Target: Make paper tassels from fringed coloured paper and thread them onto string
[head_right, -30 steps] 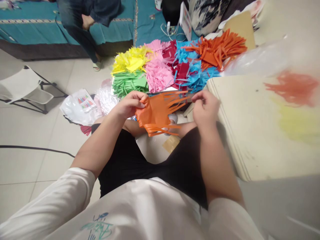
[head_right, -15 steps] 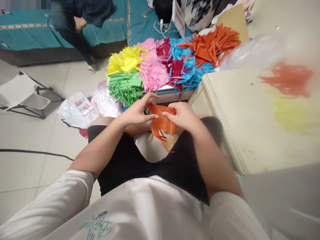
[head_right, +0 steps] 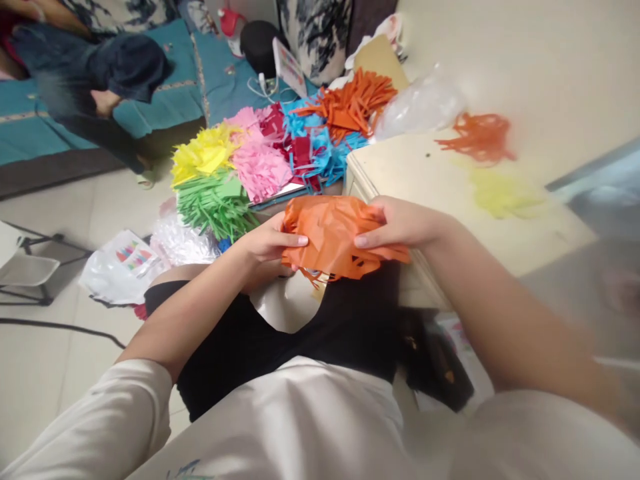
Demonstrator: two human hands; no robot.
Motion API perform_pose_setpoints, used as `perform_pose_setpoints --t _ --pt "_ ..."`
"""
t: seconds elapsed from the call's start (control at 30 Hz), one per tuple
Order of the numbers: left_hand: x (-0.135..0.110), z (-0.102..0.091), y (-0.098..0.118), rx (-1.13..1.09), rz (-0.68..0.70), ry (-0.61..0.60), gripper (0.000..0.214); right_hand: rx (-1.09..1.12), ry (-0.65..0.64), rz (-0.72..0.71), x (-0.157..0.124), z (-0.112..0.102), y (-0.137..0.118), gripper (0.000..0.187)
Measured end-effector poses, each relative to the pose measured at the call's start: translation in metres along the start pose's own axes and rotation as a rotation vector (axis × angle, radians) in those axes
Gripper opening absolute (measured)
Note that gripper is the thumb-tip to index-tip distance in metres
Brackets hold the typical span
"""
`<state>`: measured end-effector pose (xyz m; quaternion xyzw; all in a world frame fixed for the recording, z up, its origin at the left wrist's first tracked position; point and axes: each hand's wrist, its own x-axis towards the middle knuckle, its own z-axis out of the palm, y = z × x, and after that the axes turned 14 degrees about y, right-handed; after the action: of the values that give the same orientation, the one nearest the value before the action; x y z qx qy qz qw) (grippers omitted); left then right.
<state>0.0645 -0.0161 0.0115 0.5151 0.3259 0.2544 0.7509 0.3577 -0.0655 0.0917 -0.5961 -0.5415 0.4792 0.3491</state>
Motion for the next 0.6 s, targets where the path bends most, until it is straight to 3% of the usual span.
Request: perform_pose_setpoints --t 0.1,0.2,0.27,0.43,0.6 --pt "0.022 0.028 0.009 0.022 -0.050 -0.086 0.075 0.224 0.018 0.078 -0.031 -0.012 0.020 0.057" --pt "0.045 0.062 0.012 0.081 -0.009 -0.128 0.068 0.481 0.177 0.102 -0.057 -0.015 0.045 0.054" --pt "0.062 0.080 0.011 0.134 0.003 -0.149 0.064 0.510 0.245 0.165 -0.070 -0.021 0.061 0.059" --pt "0.108 0.103 0.006 0.321 -0.082 -0.235 0.065 0.346 0.362 0.224 -0.096 -0.056 0.093 0.066" --pt "0.151 0.104 0.015 0.664 -0.098 -0.211 0.046 -0.133 0.485 0.332 -0.101 -0.107 0.113 0.055"
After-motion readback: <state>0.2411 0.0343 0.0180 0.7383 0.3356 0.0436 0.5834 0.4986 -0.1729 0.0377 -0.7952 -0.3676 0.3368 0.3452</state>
